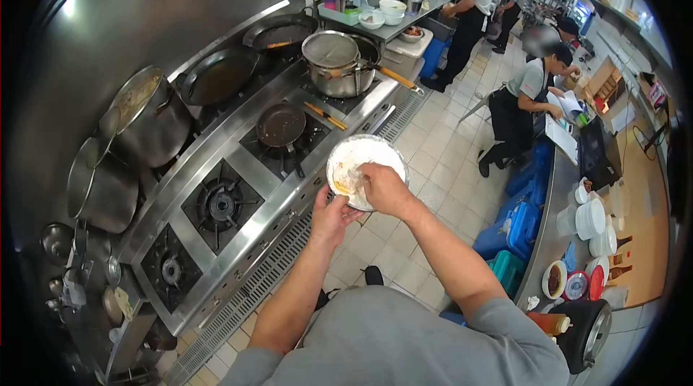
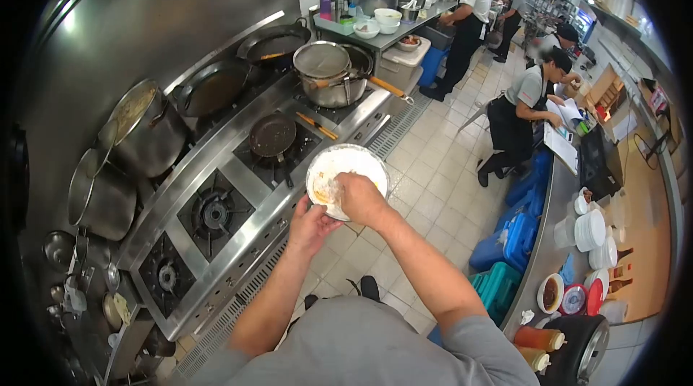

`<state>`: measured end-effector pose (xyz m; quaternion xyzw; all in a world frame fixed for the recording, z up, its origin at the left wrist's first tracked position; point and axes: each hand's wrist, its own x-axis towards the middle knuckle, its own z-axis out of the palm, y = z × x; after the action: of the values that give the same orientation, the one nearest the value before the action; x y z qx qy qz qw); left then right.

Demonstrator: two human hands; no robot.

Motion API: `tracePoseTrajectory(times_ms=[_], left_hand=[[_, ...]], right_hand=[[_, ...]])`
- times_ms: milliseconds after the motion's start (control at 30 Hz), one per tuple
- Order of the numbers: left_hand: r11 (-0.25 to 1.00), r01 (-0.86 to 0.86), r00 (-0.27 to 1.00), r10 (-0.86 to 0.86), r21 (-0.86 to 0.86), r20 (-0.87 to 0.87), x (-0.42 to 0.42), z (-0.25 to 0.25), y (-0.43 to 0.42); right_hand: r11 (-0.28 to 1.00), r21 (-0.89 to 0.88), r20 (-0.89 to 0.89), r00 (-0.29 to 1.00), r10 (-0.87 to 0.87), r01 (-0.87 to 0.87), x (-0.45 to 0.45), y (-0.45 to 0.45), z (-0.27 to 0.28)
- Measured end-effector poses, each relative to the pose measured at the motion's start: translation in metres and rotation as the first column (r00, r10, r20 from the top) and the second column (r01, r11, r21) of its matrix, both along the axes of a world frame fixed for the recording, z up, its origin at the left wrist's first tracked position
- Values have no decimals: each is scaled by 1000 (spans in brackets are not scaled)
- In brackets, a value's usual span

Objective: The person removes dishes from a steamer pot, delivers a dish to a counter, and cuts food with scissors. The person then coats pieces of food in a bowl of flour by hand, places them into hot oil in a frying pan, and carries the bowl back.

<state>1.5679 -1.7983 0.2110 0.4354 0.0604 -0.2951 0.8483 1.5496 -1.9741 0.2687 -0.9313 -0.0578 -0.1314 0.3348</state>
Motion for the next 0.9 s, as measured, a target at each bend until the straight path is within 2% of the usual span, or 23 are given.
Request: tracePoseTrajectory(times_ms=[67,133,167,200,267,300,367,400,467,567,667,800,900], left_hand=[[1000,-2,1000,2,-12,2,-3,9,3],[1000,-22,999,23,-11,27,-3,14,1],[1000,-9,999,10,-12,34,-2,14,3],[999,-35,999,36,-33,29,-3,13,5],[997,-14,999,17,-74,38,-6,14,3],[997,-34,999,36,-62,38,-7,17,3],[998,-25,998,28,-57,51,-8,13,5],[999,-21,997,24,-47,74,-6,6,6],[999,-10,993,16,-50,117,-7,2,7],[998,-15,995,21,-58,99,-13,6,8],[999,-41,996,43,-26,79,-20,10,10],[997,-38,997,42,-60,61,-23,-12,22],[998,-64,996,66,-27,54,-30,-21,29]], right_hand=[[998,-56,49,999,-22,25,2,7,-3],[922,-385,-24,999,25,-32,-1,19,3],[905,-424,-81,997,-5,-30,-4,26,7],[902,-431,-70,997,-27,-6,-5,28,9],[914,-397,-83,995,58,-86,-10,26,16],[910,-412,-66,998,20,-45,-9,24,19],[915,-402,105,992,74,-26,-3,26,15],[912,-410,121,991,51,3,-2,30,13],[897,-394,-63,980,188,-198,1,36,8],[918,-337,-92,978,187,-208,0,31,4],[893,-443,-13,996,83,-80,-5,34,8],[862,-489,-23,990,141,-134,-8,40,-3],[866,-462,-114,981,159,-194,-15,49,-4]])
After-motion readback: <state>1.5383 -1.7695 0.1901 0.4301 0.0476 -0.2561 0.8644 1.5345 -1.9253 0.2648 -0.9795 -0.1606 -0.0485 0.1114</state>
